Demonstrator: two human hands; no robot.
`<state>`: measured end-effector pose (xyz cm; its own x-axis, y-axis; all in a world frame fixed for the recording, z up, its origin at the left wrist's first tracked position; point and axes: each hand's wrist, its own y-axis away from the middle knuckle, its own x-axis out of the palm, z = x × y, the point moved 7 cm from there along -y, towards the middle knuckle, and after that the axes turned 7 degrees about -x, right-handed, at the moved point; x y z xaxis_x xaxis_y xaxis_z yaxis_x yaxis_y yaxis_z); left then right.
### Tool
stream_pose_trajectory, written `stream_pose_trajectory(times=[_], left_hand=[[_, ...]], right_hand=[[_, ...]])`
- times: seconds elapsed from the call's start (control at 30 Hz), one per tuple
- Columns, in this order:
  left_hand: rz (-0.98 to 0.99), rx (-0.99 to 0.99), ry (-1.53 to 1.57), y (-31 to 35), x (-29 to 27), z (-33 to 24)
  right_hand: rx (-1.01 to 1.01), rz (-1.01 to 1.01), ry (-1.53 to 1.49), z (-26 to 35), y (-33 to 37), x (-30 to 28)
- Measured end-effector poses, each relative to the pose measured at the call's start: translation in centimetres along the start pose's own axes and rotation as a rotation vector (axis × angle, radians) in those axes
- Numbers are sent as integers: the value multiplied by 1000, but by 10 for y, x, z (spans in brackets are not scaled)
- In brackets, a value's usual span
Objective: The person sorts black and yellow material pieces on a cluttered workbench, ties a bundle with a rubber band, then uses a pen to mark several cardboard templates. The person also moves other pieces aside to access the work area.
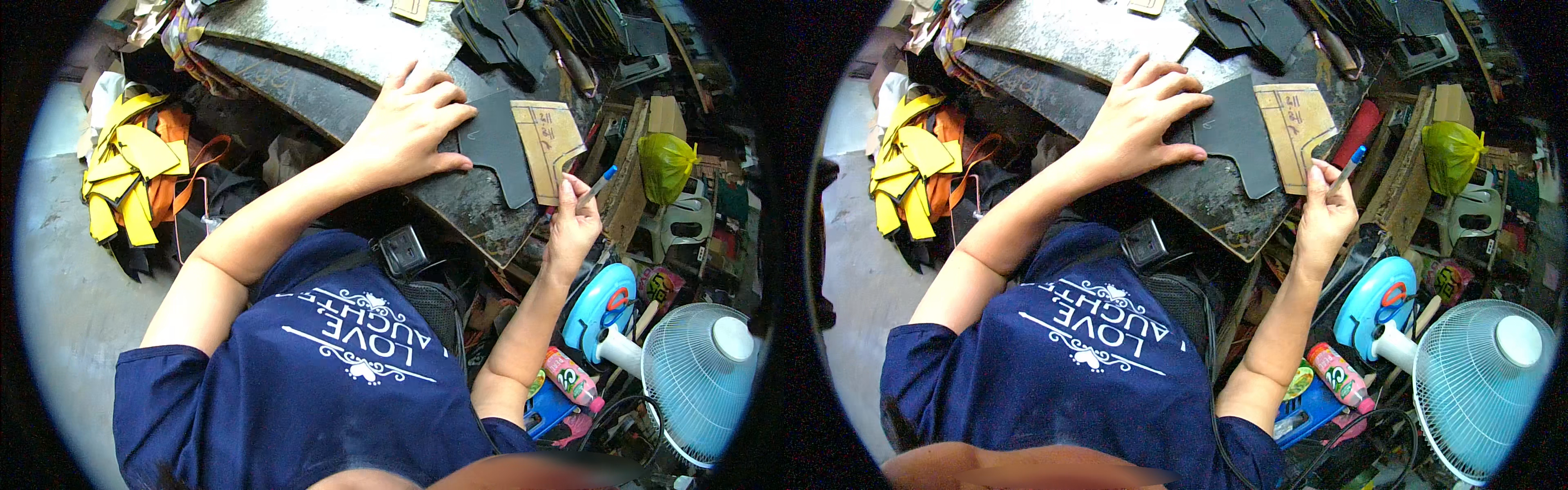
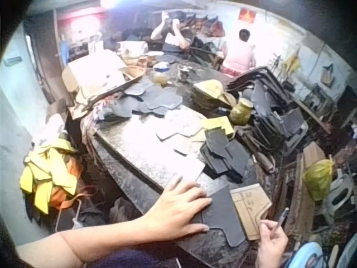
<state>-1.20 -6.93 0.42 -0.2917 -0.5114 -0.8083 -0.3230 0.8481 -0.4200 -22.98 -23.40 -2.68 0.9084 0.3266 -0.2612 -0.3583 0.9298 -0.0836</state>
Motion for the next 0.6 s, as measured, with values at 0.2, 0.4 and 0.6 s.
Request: stream_pose_trajectory(times=[0.2, 0.4, 0.6], left_hand=[[-12, -5, 13, 1, -1, 0], [19, 5, -19, 2, 2, -1], [32, 6, -51, 2, 4, -1]], right_hand=[[-104, 46, -56, 4, 2, 3], [-100, 45, -67, 3, 2, 3], [-99, 35, -42, 1, 1, 1]])
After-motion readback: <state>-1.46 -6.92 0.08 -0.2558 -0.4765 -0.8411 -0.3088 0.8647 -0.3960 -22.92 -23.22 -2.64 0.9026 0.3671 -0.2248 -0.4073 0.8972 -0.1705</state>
